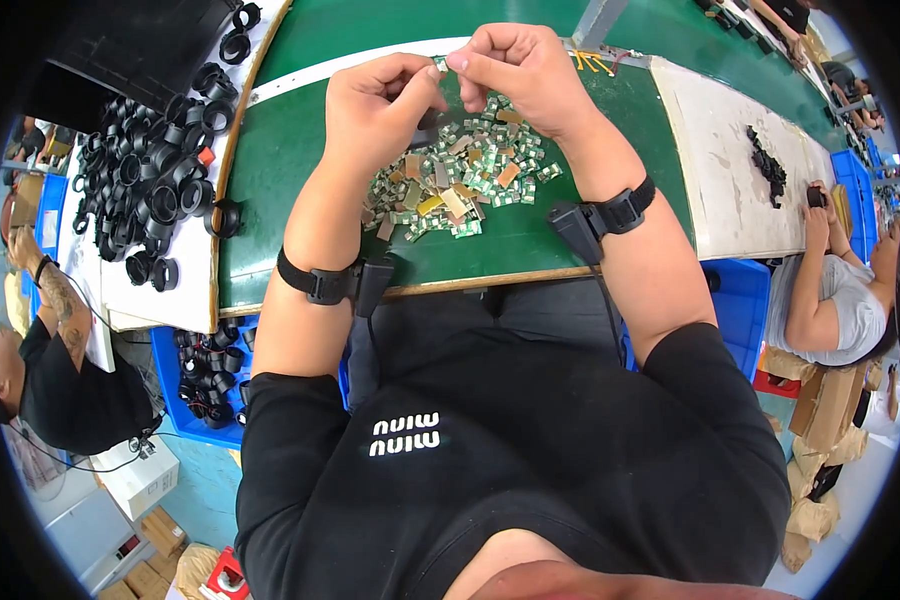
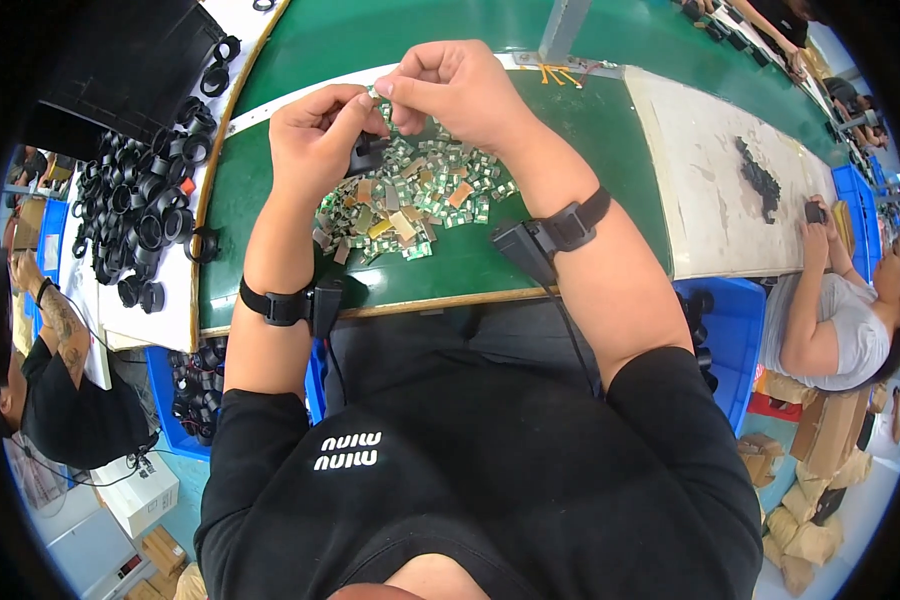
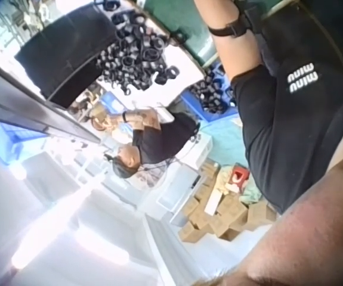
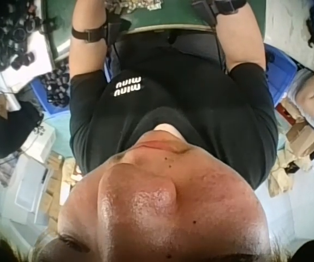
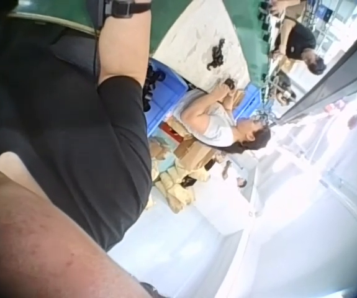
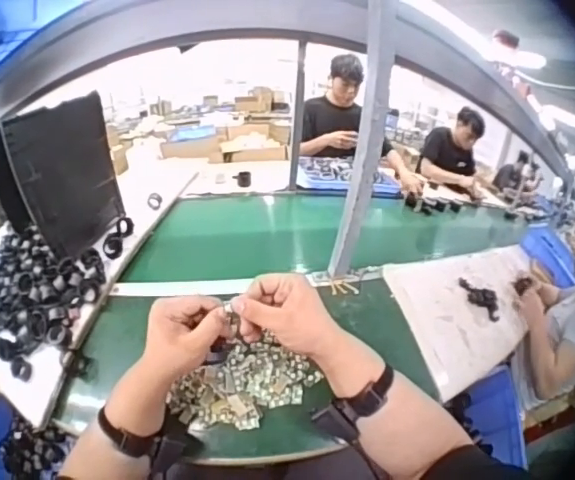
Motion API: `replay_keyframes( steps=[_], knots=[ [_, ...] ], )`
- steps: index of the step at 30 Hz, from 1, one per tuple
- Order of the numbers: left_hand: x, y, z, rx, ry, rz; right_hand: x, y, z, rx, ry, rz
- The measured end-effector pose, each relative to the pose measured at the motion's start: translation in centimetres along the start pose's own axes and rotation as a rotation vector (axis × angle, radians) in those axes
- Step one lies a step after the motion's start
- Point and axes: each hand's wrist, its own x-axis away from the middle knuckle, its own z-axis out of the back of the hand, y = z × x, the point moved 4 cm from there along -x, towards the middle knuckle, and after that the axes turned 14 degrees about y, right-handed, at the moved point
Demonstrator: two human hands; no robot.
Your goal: The recorder is assembling small electronic motor components by fitting small circuit boards and wires into black plastic housings.
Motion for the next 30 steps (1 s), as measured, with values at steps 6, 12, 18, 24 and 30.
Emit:
replay_keyframes(
  steps=[6, 12, 18, 24, 30],
  knots=[
    [1.1, 2.9, -0.5, -0.305, 0.079, -0.470, 0.5, -1.0, -0.3, -0.021, -0.017, 0.067],
    [0.9, 2.6, 0.6, -0.350, 0.072, -0.401, 0.3, -1.7, -1.2, 0.334, 0.048, 0.182],
    [-0.2, 0.7, -2.2, 0.378, 0.027, 0.051, -0.7, 2.4, 2.0, 0.049, 0.019, 0.048],
    [-1.0, 0.9, 0.7, 0.335, 0.242, -0.215, 1.0, 2.7, -4.1, -0.325, -0.233, -0.340],
    [-2.0, 1.2, 4.1, 0.059, 0.730, -0.287, -8.2, 3.0, 2.1, 0.082, 0.165, -0.162]
  ],
)
